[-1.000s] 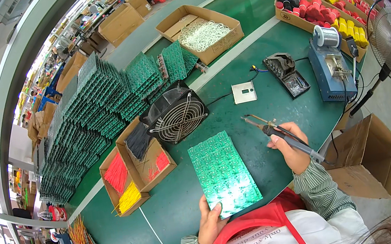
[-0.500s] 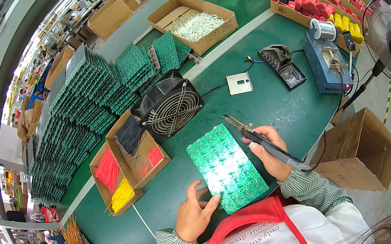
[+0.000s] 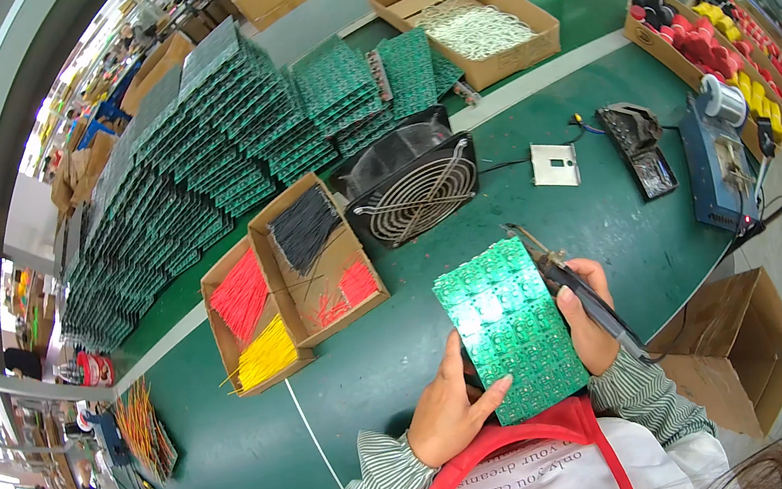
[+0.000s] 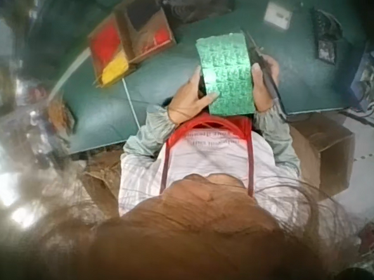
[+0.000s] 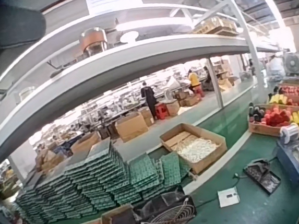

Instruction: The person solders wires onto a circuit board with a soldering iron. The person then moves the board aside, picks up a new circuit board from a stack, takes wires from a box, and solders them onto the board.

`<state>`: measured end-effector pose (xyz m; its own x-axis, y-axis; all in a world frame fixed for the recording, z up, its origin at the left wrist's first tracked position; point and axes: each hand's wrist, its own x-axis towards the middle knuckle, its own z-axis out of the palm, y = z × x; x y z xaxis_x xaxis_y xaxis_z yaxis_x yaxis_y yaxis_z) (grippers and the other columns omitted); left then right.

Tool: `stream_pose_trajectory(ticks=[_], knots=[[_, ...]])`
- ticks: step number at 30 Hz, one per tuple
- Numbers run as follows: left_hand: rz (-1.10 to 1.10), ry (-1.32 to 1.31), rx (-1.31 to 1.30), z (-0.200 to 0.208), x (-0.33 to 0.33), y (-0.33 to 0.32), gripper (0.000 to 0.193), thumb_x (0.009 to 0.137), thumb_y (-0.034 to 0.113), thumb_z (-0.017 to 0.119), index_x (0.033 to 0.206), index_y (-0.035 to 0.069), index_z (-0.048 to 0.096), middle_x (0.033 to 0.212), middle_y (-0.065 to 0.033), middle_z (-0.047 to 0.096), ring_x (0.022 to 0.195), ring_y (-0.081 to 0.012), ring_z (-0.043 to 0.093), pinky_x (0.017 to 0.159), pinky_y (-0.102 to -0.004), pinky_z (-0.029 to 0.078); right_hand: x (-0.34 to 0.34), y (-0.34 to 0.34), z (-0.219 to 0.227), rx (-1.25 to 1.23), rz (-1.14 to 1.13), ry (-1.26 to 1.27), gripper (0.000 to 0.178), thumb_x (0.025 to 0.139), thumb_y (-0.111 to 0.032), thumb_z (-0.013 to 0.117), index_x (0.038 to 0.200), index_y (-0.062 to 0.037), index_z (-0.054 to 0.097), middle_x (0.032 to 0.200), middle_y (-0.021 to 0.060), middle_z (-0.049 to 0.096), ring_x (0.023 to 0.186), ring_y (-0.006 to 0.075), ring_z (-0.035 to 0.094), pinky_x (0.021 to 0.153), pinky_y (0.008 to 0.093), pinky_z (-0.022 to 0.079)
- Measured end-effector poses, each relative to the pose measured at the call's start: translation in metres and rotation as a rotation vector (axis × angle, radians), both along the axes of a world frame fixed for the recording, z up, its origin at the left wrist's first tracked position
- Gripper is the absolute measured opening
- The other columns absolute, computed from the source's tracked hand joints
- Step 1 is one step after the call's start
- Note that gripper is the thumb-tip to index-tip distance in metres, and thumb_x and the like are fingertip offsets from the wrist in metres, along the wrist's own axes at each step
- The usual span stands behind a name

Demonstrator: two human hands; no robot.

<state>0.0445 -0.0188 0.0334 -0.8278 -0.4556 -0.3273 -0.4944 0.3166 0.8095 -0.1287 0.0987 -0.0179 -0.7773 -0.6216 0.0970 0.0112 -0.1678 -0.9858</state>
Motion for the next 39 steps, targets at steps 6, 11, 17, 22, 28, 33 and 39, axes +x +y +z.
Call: stream_pose_trajectory(ticks=[6, 11, 17, 22, 28, 33, 39], knots=[[-0.103, 0.029, -0.145, 0.013, 0.013, -0.037, 0.065, 0.086, 0.026, 0.064, 0.136, -0.001, 0.031, 0.100, -0.0188, 0.060, 0.074, -0.0283, 0.066, 0.066, -0.0344, 0.053, 0.000, 0.000, -0.004, 0.061, -0.017, 0.064, 0.042, 0.092, -0.030, 0.060, 0.117, -0.0025, 0.041, 0.099, 0.0055, 0.054, 0.086, 0.0105, 0.048, 0.078, 0.0257, 0.041], [0.090, -0.131, -1.246, 0.011, 0.024, -0.153, 0.012, 0.077, 0.013, 0.062, 0.087, 0.006, 0.061, 0.085, -0.0128, 0.054, 0.070, -0.0258, 0.061, 0.058, -0.0401, 0.051, -0.003, 0.002, -0.008, 0.052, -0.007, 0.048, 0.045, 0.091, -0.033, 0.060, 0.117, -0.0025, 0.041, 0.099, 0.0057, 0.054, 0.085, 0.0105, 0.048, 0.077, 0.0258, 0.041], [-0.064, -0.443, -1.391, -0.003, 0.033, -0.224, 0.001, 0.073, 0.007, 0.060, 0.072, 0.006, 0.060, 0.085, -0.0122, 0.054, 0.068, -0.0276, 0.059, 0.057, -0.0409, 0.049, -0.007, -0.001, -0.014, 0.043, -0.003, 0.076, 0.047, 0.090, -0.035, 0.061, 0.117, -0.0019, 0.042, 0.099, 0.0070, 0.054, 0.086, 0.0127, 0.052, 0.079, 0.0270, 0.042], [0.001, -0.077, -1.074, 0.002, 0.008, -0.234, 0.011, 0.075, 0.014, 0.067, 0.081, 0.005, 0.065, 0.085, -0.0116, 0.056, 0.077, -0.0328, 0.060, 0.066, -0.0419, 0.049, -0.010, 0.000, -0.016, 0.009, 0.007, 0.046, 0.048, 0.090, -0.033, 0.062, 0.117, -0.0004, 0.041, 0.110, 0.0110, 0.049, 0.094, 0.0179, 0.056, 0.085, 0.0301, 0.044], [-0.089, -0.281, -1.201, -0.024, -0.026, -0.241, 0.011, 0.075, 0.013, 0.064, 0.078, 0.004, 0.061, 0.087, -0.0146, 0.057, 0.077, -0.0316, 0.061, 0.065, -0.0417, 0.051, -0.016, 0.003, -0.011, 0.016, 0.005, 0.113, 0.046, 0.089, -0.031, 0.063, 0.116, -0.0007, 0.042, 0.114, 0.0126, 0.046, 0.099, 0.0212, 0.056, 0.087, 0.0326, 0.046], [-0.037, -0.252, -1.257, -0.023, -0.028, -0.253, 0.014, 0.074, 0.013, 0.066, 0.082, 0.005, 0.059, 0.086, -0.0121, 0.057, 0.080, -0.0297, 0.062, 0.064, -0.0401, 0.052, -0.022, 0.009, -0.005, 0.033, -0.026, 0.146, 0.044, 0.088, -0.030, 0.064, 0.115, -0.0007, 0.044, 0.112, 0.0130, 0.047, 0.099, 0.0216, 0.056, 0.087, 0.0325, 0.044], [0.080, -0.068, -1.122, 0.014, 0.011, -0.267, 0.010, 0.073, 0.013, 0.068, 0.080, 0.006, 0.064, 0.080, -0.0115, 0.060, 0.077, -0.0303, 0.060, 0.067, -0.0398, 0.047, -0.031, 0.016, -0.007, 0.086, 0.038, 0.208, 0.049, 0.089, -0.034, 0.062, 0.118, -0.0009, 0.040, 0.116, 0.0134, 0.045, 0.111, 0.0303, 0.056, 0.093, 0.0396, 0.047]])
